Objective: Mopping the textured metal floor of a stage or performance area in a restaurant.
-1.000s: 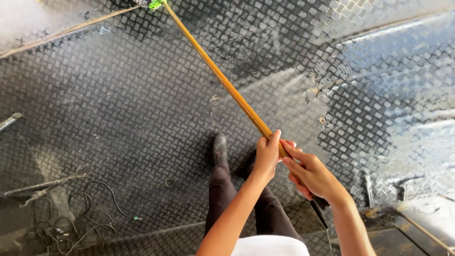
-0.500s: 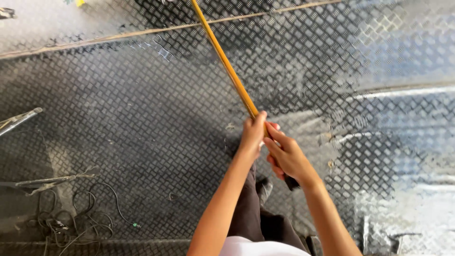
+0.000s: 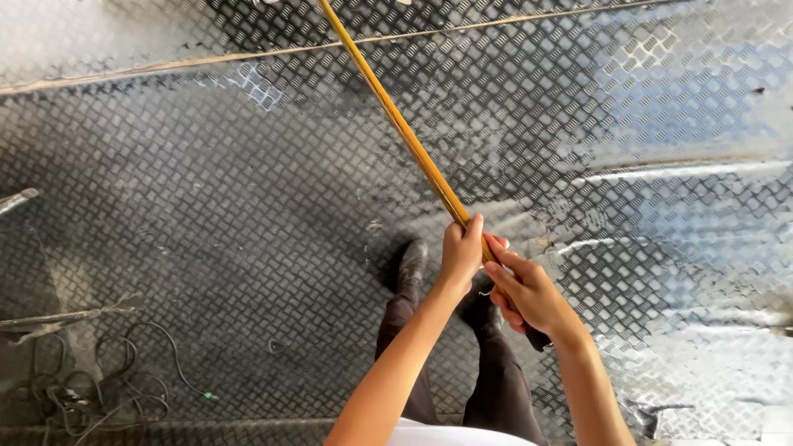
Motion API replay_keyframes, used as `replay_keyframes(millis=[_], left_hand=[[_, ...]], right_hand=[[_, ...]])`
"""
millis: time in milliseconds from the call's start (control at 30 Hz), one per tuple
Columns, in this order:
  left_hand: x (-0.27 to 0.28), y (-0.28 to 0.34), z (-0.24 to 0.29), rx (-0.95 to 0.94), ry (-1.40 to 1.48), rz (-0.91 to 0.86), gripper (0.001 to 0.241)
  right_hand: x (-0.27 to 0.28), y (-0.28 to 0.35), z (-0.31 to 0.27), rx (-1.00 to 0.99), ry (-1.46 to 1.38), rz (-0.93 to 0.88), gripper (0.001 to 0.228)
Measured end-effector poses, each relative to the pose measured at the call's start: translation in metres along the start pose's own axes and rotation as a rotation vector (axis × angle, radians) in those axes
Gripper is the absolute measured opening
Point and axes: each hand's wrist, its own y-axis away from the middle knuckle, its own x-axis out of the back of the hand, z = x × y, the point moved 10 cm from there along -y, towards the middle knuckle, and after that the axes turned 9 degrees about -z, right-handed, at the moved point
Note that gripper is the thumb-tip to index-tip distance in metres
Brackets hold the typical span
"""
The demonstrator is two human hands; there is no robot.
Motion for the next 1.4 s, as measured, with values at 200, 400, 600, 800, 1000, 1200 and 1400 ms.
replay_keyframes(millis=[200,400,600,800,1000,1200,1400], left_hand=[[-0.064,0.033,-0.059,-0.008,0.061,0.017,0.029],[-0.139,0.054,-0.155,-0.095,0.152,-0.017,0.031],[-0.169,0.103,-0.148,-0.125,0.324,-0.053,0.026],[-0.112,0.144,-0.146,-0.157,0.527,0.215,0.022],[-0.029,0.186,-0.127,-0.347,0.601,0.311,0.023],[0.009,0.236,-0.155,-0.326,0.686,0.388,0.021],[0.048,0.245,-0.163,-0.349,0.696,0.36,0.027]], right_hand=[[0.053,0.049,0.058,0.03,0.058,-0.029,0.054],[0.118,0.116,0.118,-0.037,0.126,0.004,0.055],[0.111,0.149,0.13,0.033,0.307,-0.04,0.06],[0.044,0.149,0.125,0.046,0.422,-0.186,0.062],[-0.041,0.136,0.113,0.057,0.537,-0.305,0.056],[-0.083,0.138,0.153,-0.009,0.686,-0.372,0.055],[-0.128,0.134,0.163,-0.066,0.689,-0.365,0.058]])
